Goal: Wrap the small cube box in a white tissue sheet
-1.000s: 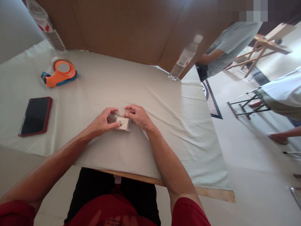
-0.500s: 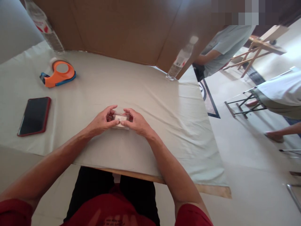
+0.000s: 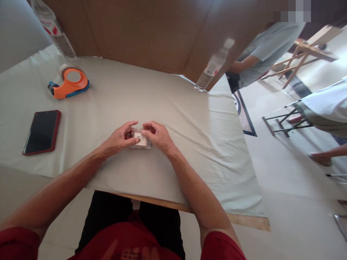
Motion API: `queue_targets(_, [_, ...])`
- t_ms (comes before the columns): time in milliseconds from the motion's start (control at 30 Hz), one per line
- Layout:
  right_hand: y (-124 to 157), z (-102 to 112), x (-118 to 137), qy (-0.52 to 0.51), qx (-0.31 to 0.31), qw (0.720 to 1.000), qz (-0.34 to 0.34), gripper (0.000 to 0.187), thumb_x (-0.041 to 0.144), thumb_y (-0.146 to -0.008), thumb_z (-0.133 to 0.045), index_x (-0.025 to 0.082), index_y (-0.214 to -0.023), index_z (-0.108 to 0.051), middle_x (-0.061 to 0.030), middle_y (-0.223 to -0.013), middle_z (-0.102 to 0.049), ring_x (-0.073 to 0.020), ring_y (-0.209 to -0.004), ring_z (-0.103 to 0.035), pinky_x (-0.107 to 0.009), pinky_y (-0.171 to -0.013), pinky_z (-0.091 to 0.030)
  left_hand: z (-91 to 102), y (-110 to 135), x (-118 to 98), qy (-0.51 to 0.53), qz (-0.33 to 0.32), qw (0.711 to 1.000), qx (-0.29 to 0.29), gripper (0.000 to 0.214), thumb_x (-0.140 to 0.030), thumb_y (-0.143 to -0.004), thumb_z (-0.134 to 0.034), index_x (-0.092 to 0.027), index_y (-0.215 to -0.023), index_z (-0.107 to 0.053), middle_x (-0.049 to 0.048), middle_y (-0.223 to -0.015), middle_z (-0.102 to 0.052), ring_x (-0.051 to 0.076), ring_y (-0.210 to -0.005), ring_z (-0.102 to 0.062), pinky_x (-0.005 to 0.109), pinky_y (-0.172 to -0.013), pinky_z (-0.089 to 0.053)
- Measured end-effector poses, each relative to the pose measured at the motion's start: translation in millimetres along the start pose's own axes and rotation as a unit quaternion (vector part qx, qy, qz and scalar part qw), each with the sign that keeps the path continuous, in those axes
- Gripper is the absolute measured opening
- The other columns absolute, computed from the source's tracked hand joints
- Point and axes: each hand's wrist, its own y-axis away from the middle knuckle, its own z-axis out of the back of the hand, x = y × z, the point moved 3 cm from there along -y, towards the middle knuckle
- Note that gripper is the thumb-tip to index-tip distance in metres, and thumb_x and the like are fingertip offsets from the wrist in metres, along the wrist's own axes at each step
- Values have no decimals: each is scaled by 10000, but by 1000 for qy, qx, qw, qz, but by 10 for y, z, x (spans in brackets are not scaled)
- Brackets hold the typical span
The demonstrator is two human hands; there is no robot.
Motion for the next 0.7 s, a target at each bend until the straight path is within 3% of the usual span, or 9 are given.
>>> queue_targets(167, [-28,-52,113,69,-20,997,7,200,351,-825,-597,179,-759,-676,7,-699,-630,-126,-669,-531,-264,-659,-437,1,-14,26,-4,2,1000,8,787,-387,-729,-734,-156,-1433,-468,50,-1020,-615,123,-759,-564,254,-667,-464])
queue_targets(333, [21,-74,150,97,-33,994,20,199,331,-833,-581,179,-742,-672,11,-662,-606,-124,-637,-507,-256,-614,-406,1,-21,19,-36,1,999,-13,676,-396,-727,-718,-145,-1336,-566,37,-956,-618,131,-759,-548,259,-667,-453])
queue_targets(567, [146,-122,103,168,-69,975,124,210,298,-908,-554,204,-850,-733,-56,-874,-740,-186,-829,-671,-317,-805,-521,-8,-12,-6,-51,-1,999,-9,429,-433,-739,-687,-154,-1064,-670,-21,-733,-549,118,-662,-477,243,-596,-381])
queue_targets(700, [274,-109,62,242,-36,948,206,274,308,-974,-494,242,-1045,-750,-99,-1137,-745,-228,-1066,-691,-400,-974,-523,-5,-8,-4,-41,-13,999,-9,351,-430,-751,-683,-163,-978,-674,-33,-696,-520,108,-630,-452,238,-583,-364])
